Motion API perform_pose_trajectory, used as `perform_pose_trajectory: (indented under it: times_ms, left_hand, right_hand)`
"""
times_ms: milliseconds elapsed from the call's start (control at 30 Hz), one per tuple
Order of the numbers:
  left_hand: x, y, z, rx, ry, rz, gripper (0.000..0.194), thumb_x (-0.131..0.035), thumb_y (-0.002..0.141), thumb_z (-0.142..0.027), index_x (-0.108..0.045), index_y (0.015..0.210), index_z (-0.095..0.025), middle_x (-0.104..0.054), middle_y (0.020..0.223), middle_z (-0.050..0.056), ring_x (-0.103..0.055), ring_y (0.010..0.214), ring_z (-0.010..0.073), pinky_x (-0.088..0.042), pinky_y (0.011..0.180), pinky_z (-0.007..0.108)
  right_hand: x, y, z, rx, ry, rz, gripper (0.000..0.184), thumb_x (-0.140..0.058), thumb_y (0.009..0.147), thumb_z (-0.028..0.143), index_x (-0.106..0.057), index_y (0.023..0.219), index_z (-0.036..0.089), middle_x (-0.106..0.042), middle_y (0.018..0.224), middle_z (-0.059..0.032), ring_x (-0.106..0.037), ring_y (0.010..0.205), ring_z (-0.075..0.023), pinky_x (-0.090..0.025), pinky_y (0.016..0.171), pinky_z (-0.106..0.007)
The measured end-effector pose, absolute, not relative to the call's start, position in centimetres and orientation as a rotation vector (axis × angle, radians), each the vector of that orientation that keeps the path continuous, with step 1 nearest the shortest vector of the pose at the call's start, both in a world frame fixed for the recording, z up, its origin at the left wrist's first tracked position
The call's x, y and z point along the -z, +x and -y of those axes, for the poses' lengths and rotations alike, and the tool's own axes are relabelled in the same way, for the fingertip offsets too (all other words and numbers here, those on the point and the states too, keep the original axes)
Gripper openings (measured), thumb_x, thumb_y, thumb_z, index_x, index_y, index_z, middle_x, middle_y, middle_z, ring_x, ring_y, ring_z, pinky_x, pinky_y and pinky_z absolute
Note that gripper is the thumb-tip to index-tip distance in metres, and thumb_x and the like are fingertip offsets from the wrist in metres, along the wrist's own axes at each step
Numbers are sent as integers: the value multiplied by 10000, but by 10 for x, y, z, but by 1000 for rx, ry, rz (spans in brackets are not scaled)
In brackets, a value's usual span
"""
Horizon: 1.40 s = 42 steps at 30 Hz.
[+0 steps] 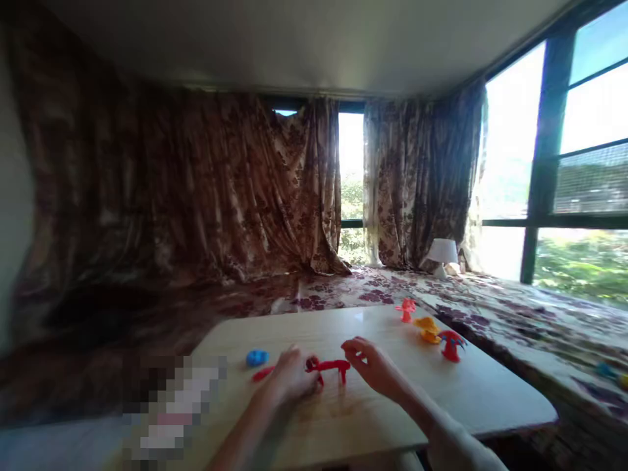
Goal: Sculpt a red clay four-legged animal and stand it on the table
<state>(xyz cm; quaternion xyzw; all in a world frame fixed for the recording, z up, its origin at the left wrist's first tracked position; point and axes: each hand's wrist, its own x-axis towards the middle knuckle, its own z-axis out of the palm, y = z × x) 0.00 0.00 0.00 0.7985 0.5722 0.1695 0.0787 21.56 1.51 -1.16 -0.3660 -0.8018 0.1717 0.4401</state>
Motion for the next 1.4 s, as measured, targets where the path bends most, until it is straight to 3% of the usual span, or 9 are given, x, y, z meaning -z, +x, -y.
perform_pose_trajectory:
  times_ms: [233,433,500,600,700,833,1200,1400]
  left_hand:
    - [-10,-6,4,-765,2339,-1692,215,-596,867,-347,-638,960,-157,-666,1012,39,-624,960,189,-491,875,427]
    - [-16,-11,22,-1232,2168,-1644,149,-582,843,-246,-660,938,-161,-686,970,55,-613,995,200,-448,942,420]
    - [-12,-13,36,-1418,2033,-1645,226,-517,846,-267,-666,977,-160,-692,1006,93,-615,1013,222,-444,958,404]
    - [0,-14,60,-1622,1812,-1638,353,-476,838,-410,-684,969,-156,-701,1038,131,-637,993,273,-471,923,427]
    - [12,-6,80,-1713,1681,-1578,338,-544,781,-462,-713,861,-181,-733,943,115,-658,952,289,-497,886,410]
    - [18,18,92,-1770,1594,-1461,254,-609,747,-425,-722,818,-210,-746,866,69,-681,860,247,-517,838,338]
    - [-1,45,116,-1920,1435,-1359,170,-670,685,-350,-721,810,-246,-707,802,10,-646,831,216,-467,842,302]
    - [-8,44,128,-1946,1323,-1283,167,-682,686,-373,-735,773,-241,-710,793,3,-634,821,196,-457,798,255]
  right_hand:
    - [19,220,-8,-449,-938,1940,215,-482,849,223,-682,903,164,-669,876,-90,-633,794,-214,-516,693,-330]
    - [12,202,-13,-580,-920,1966,176,-677,776,166,-686,951,186,-673,985,-66,-587,987,-230,-435,929,-418]
    - [11,194,-18,-687,-922,1958,114,-669,835,225,-667,935,170,-672,970,-40,-612,940,-204,-475,878,-412]
    - [11,188,-22,-873,-929,1842,169,-596,913,300,-638,931,137,-668,920,-17,-649,786,-157,-538,723,-344]
    - [6,191,-13,-1049,-891,1605,295,-655,845,414,-667,904,125,-686,800,-15,-654,695,-157,-538,667,-317]
    - [-8,193,19,-1250,-760,1311,470,-730,692,552,-721,928,146,-717,774,-45,-652,695,-173,-536,690,-321]
    - [-11,175,67,-1370,-616,1075,342,-808,661,450,-758,859,177,-730,733,-28,-573,637,-115,-469,611,-212]
    - [-19,179,82,-1257,-675,1093,340,-814,657,438,-753,859,171,-739,777,-39,-589,697,-147,-476,651,-239]
